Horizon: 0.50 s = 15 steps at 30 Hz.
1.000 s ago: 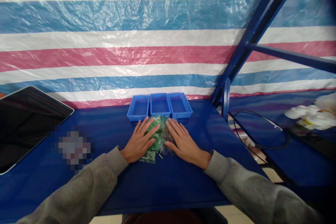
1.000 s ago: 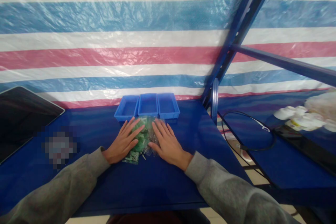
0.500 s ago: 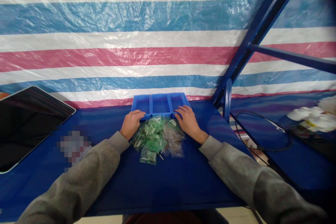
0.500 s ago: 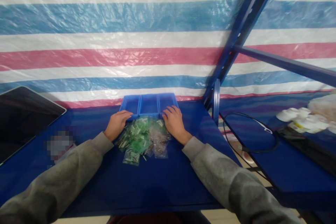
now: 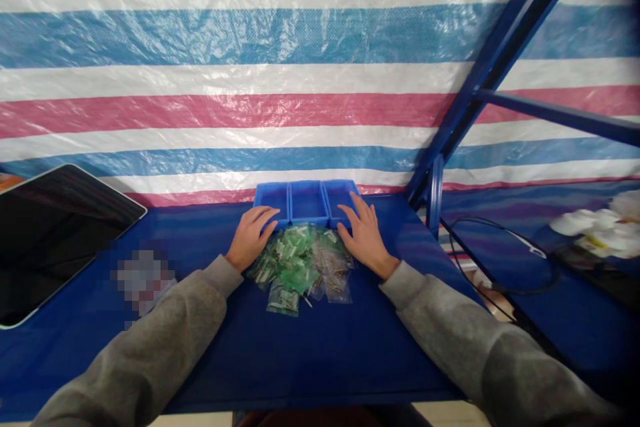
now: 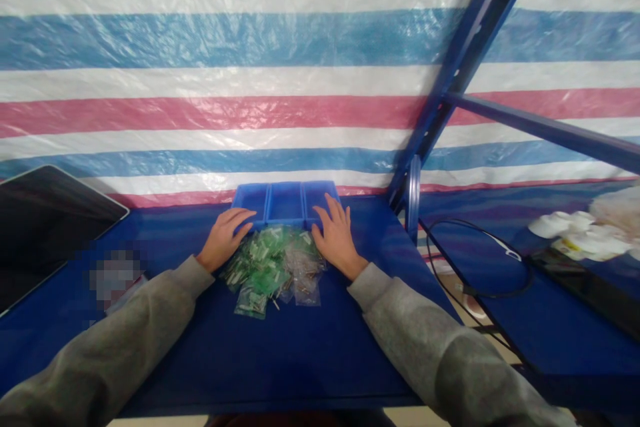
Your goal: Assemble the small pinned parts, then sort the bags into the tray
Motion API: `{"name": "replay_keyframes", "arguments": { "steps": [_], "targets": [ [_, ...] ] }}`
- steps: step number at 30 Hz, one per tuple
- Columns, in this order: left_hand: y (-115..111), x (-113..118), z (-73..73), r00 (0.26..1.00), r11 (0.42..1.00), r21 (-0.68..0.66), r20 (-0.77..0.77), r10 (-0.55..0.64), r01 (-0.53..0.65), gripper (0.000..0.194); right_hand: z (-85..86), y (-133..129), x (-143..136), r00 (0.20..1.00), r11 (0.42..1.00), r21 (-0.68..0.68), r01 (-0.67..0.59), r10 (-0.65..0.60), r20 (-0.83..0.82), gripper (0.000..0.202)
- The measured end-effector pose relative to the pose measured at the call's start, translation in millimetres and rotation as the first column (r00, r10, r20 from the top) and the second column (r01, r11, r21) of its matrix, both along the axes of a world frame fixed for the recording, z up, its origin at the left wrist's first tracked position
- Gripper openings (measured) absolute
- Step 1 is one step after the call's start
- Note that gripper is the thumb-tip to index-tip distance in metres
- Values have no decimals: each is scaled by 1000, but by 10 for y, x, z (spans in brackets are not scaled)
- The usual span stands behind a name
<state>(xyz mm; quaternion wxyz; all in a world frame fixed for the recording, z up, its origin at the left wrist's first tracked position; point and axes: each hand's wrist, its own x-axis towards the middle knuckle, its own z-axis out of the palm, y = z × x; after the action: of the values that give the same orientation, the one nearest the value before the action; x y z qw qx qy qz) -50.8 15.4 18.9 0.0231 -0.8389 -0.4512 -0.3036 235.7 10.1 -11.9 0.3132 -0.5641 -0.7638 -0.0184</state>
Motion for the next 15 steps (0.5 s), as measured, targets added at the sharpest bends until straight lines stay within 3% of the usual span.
{"name": "replay_keyframes", "arguments": {
  "steps": [4,7,10,12,15],
  "targets": [
    [-270,7,103,999,998,34,6,-46,46,34,146,-281,12,999,997,63,41,-42,14,50],
    [-475,51,146,955,968,-113,-175,-241,224,47,186,-498,-4,981,985,9,-171,170,90,56],
    [-588,108,115,872,925,-225,-324,-368,307,64,128,-643,-54,882,899,-154,-410,434,184,73],
    [-609,122,70,847,920,-248,-372,-381,304,68,67,-681,-86,828,850,-238,-469,517,216,81],
    [-604,82,14,834,923,-257,-407,-372,286,67,2,-676,-97,817,841,-278,-464,527,232,80]
  ]
}}
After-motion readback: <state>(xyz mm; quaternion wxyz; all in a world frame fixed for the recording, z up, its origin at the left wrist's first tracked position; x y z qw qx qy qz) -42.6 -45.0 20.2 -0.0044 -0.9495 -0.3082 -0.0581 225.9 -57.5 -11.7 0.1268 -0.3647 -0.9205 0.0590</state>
